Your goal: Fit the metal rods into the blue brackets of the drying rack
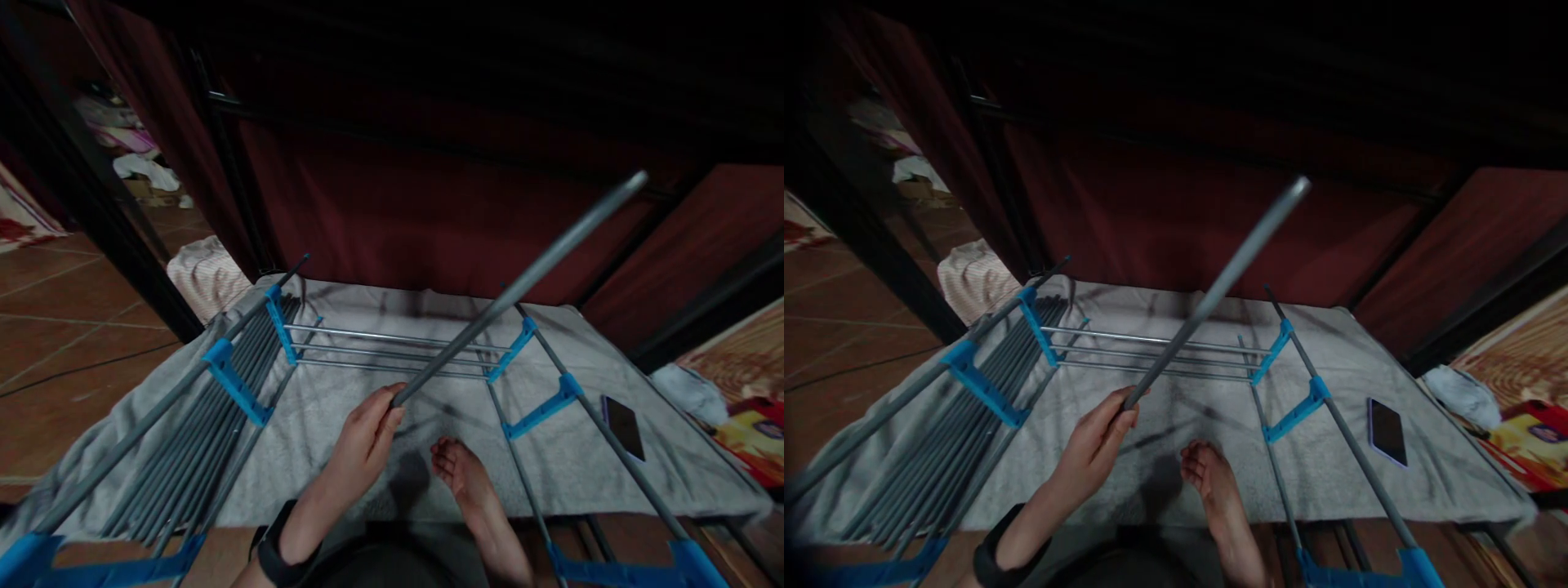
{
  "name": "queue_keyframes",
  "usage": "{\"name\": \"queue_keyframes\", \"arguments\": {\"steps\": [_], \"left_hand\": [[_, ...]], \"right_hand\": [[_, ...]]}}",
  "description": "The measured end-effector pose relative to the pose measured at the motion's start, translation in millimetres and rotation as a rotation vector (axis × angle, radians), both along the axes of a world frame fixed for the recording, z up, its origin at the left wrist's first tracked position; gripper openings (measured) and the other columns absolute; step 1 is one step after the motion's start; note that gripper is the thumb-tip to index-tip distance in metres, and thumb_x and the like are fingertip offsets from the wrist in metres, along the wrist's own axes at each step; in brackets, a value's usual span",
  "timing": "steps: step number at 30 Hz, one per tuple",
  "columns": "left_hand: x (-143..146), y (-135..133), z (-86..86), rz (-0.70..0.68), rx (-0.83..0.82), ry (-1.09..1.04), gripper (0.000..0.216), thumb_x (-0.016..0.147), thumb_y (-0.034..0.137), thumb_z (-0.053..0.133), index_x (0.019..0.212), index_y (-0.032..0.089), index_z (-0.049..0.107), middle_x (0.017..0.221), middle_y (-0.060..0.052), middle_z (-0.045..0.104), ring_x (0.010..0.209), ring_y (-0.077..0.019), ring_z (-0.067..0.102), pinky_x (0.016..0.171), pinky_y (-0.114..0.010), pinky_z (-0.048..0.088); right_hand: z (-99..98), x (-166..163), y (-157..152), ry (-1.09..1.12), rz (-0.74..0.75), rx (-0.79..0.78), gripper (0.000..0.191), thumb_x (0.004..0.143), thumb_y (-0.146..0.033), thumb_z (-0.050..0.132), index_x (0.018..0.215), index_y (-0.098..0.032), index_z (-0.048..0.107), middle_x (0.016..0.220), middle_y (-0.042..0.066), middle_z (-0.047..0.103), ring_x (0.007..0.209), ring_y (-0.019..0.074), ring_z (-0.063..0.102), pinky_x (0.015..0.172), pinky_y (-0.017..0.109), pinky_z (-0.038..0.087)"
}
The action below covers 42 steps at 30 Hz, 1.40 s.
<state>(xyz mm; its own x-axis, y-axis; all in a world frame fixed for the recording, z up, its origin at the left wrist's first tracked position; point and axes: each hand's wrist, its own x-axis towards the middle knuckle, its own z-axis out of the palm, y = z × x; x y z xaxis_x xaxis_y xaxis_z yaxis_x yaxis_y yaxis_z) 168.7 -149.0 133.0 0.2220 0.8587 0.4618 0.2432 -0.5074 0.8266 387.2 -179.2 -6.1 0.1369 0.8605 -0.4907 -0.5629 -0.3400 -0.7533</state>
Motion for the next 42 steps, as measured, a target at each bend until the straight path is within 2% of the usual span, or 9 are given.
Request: {"name": "queue_keyframes", "arguments": {"steps": [3, 7, 12, 16, 21, 31, 36, 42], "left_hand": [[-2.2, 8.0, -10.5, -0.003, 0.062, 0.115, 0.029, 0.109, 0.035, 0.049, 0.122, 0.022, 0.072, 0.102, -0.008, 0.077, 0.096, -0.022, 0.075, 0.088, -0.033, 0.06], [-5.7, 22.8, -41.3, 0.037, 0.105, 0.281, 0.031, 0.108, 0.034, 0.048, 0.124, 0.022, 0.072, 0.114, -0.01, 0.081, 0.103, -0.0242, 0.078, 0.092, -0.036, 0.062], [-6.9, 33.8, -80.8, 0.063, -0.003, 0.5, 0.036, 0.108, 0.032, 0.043, 0.125, 0.022, 0.073, 0.117, -0.012, 0.081, 0.105, -0.0277, 0.079, 0.093, -0.041, 0.063], [-6.0, 36.2, -98.1, 0.062, -0.096, 0.628, 0.04, 0.107, 0.03, 0.041, 0.127, 0.022, 0.074, 0.118, -0.013, 0.081, 0.106, -0.0298, 0.078, 0.096, -0.044, 0.061], [-7.4, 38.9, -110.3, 0.059, -0.119, 0.718, 0.041, 0.104, 0.024, 0.042, 0.128, 0.022, 0.075, 0.118, -0.015, 0.081, 0.108, -0.0326, 0.078, 0.098, -0.047, 0.061], [-24.5, 43.3, -121.4, 0.062, -0.169, 0.917, 0.047, 0.102, 0.014, 0.041, 0.135, 0.02, 0.074, 0.125, -0.015, 0.078, 0.112, -0.0306, 0.077, 0.104, -0.046, 0.059], [-49.6, 44.8, -141.2, 0.121, -0.238, 0.897, 0.047, 0.101, 0.016, 0.041, 0.132, 0.022, 0.075, 0.127, -0.013, 0.078, 0.114, -0.0283, 0.077, 0.102, -0.042, 0.059], [-77.6, 43.3, -161.3, 0.189, -0.267, 0.812, 0.045, 0.098, 0.024, 0.042, 0.123, 0.021, 0.078, 0.122, -0.014, 0.08, 0.113, -0.0313, 0.077, 0.1, -0.044, 0.062]], "right_hand": [[11.7, 6.7, 7.4, -0.035, -0.039, 0.042, 0.028, 0.065, -0.04, 0.09, 0.082, -0.021, 0.076, 0.087, 0.008, 0.08, 0.075, 0.0219, 0.071, 0.074, 0.035, 0.057], [24.4, 15.6, 17.6, -0.049, -0.087, 0.099, 0.032, 0.064, -0.037, 0.092, 0.087, -0.021, 0.077, 0.089, 0.008, 0.081, 0.076, 0.0211, 0.072, 0.077, 0.035, 0.057], [33.9, 21.8, 27.5, -0.001, -0.153, 0.172, 0.037, 0.067, -0.036, 0.093, 0.097, -0.021, 0.077, 0.098, 0.008, 0.083, 0.09, 0.0228, 0.076, 0.09, 0.038, 0.059], [34.6, 22.7, 36.2, 0.064, -0.202, 0.213, 0.04, 0.071, -0.034, 0.091, 0.105, -0.023, 0.075, 0.108, 0.007, 0.083, 0.106, 0.025, 0.076, 0.106, 0.043, 0.056], [26.4, 23.1, 49.1, 0.113, -0.198, 0.237, 0.033, 0.072, -0.029, 0.088, 0.101, -0.025, 0.074, 0.106, 0.005, 0.083, 0.11, 0.0249, 0.076, 0.11, 0.044, 0.055], [-1.9, 26.9, 72.2, 0.075, -0.207, 0.174, 0.016, 0.077, -0.02, 0.086, 0.084, -0.022, 0.071, 0.091, 0.005, 0.081, 0.094, 0.0222, 0.077, 0.098, 0.041, 0.061], [-17.4, 34.0, 83.7, 0.069, -0.266, 0.11, 0.027, 0.073, -0.019, 0.089, 0.076, -0.024, 0.063, 0.079, 0.0, 0.077, 0.081, 0.0198, 0.076, 0.09, 0.037, 0.062], [-27.1, 39.7, 90.2, 0.041, -0.271, 0.059, 0.018, 0.078, -0.015, 0.082, 0.081, -0.022, 0.065, 0.082, 0.002, 0.08, 0.079, 0.0174, 0.076, 0.081, 0.03, 0.062]]}}
